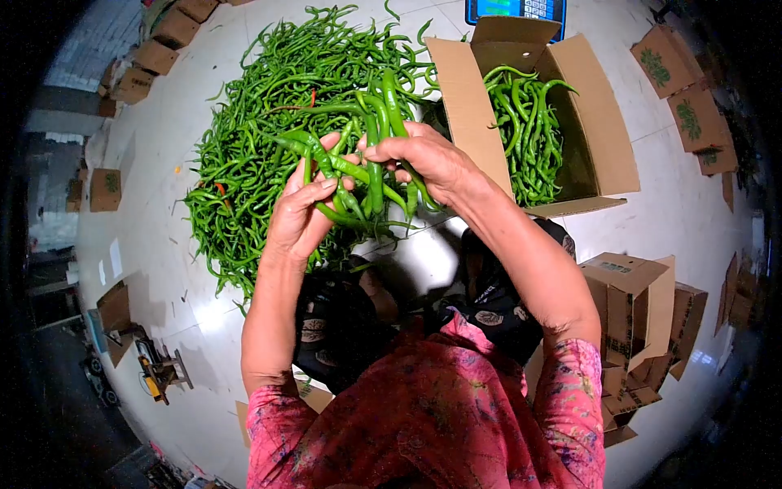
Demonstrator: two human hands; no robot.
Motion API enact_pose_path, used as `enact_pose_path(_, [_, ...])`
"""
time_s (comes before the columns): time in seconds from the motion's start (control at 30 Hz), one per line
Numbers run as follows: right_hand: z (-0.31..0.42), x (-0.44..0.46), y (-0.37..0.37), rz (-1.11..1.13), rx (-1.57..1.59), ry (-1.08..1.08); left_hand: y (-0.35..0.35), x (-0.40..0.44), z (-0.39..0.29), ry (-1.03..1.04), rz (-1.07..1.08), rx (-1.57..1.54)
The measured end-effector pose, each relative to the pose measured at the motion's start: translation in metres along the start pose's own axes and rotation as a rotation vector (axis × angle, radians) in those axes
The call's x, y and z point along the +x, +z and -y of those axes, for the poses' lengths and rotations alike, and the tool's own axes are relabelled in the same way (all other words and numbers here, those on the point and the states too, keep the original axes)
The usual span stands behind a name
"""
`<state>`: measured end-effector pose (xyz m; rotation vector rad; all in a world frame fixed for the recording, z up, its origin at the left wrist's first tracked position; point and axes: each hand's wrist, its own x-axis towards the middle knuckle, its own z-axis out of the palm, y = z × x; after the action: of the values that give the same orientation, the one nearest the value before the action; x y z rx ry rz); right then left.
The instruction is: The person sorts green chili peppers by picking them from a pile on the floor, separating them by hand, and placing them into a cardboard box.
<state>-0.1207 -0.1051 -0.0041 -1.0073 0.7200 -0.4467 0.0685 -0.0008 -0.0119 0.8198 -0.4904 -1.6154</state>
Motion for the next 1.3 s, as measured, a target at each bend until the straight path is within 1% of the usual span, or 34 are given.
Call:
enact_pose_path(0.13, [0.016, -0.012, 0.008, 0.02, -0.078, -0.012, 0.003, -0.003, -0.001, -0.008, -0.001, 0.074])
enact_pose_path(0.27, [-0.002, -0.005, 0.007, 0.011, 0.038, -0.062, 0.003, -0.003, -0.001, -0.013, -0.007, 0.086])
enact_pose_path(0.4, [-0.013, -0.005, 0.014, 0.028, 0.057, -0.13, 0.007, 0.001, 0.002, 0.043, -0.063, 0.115])
enact_pose_path(0.43, [-0.013, -0.005, 0.013, 0.079, 0.089, -0.084, 0.008, 0.0, 0.002, 0.058, -0.061, 0.129])
enact_pose_path(0.53, [-0.018, -0.003, 0.013, 0.048, 0.059, -0.023, 0.015, -0.003, 0.004, 0.065, -0.053, 0.133])
enact_pose_path(0.57, [-0.019, -0.002, 0.014, 0.1, 0.075, -0.035, 0.016, -0.004, 0.005, 0.054, -0.064, 0.14])
enact_pose_path(0.6, [-0.023, -0.002, 0.015, 0.114, 0.067, -0.063, 0.017, -0.005, 0.005, 0.045, -0.076, 0.147])
enact_pose_path(0.63, [-0.027, -0.002, 0.017, 0.129, 0.058, -0.093, 0.011, -0.003, 0.004, 0.024, -0.033, 0.169])
enact_pose_path(0.67, [-0.03, -0.002, 0.02, 0.145, 0.05, -0.123, 0.012, -0.003, 0.003, 0.041, -0.057, 0.185])
enact_pose_path(0.7, [-0.018, -0.011, 0.031, 0.106, 0.09, -0.156, 0.013, -0.003, 0.001, 0.057, -0.082, 0.201])
enact_pose_path(0.8, [-0.019, -0.008, 0.02, 0.119, -0.011, -0.165, 0.011, 0.002, 0.003, 0.116, -0.184, 0.311])
enact_pose_path(0.83, [-0.02, -0.006, 0.019, 0.046, -0.036, -0.165, 0.013, 0.003, 0.004, 0.118, -0.232, 0.366])
enact_pose_path(0.87, [-0.021, -0.009, 0.02, -0.026, 0.058, -0.172, 0.014, 0.003, 0.004, 0.118, -0.282, 0.421])
enact_pose_path(0.9, [-0.018, -0.011, 0.022, -0.055, 0.082, -0.154, 0.015, 0.001, 0.005, 0.087, -0.29, 0.402])
enact_pose_path(0.93, [-0.017, -0.012, 0.023, -0.084, 0.105, -0.137, 0.013, 0.0, 0.004, 0.047, -0.278, 0.468])
enact_pose_path(1.0, [-0.023, -0.01, 0.022, -0.057, 0.095, -0.173, 0.009, -0.002, 0.005, -0.035, -0.248, 0.598])
enact_pose_path(1.03, [-0.027, -0.008, 0.022, -0.042, 0.091, -0.19, 0.011, -0.001, 0.009, 0.039, -0.23, 0.549])
enact_pose_path(1.13, [-0.031, -0.004, 0.012, -0.032, 0.117, -0.099, 0.003, 0.002, 0.004, 0.126, -0.146, 0.258])
enact_pose_path(1.17, [-0.031, -0.004, 0.011, -0.035, 0.121, -0.077, 0.002, 0.002, -0.001, 0.141, -0.113, 0.154])
enact_pose_path(1.2, [-0.029, -0.004, 0.011, -0.037, 0.126, -0.056, -0.004, 0.002, -0.005, 0.148, -0.021, 0.016])
enact_pose_path(1.3, [-0.022, -0.005, 0.012, -0.04, 0.188, -0.022, -0.009, 0.003, -0.009, 0.151, 0.094, -0.167])
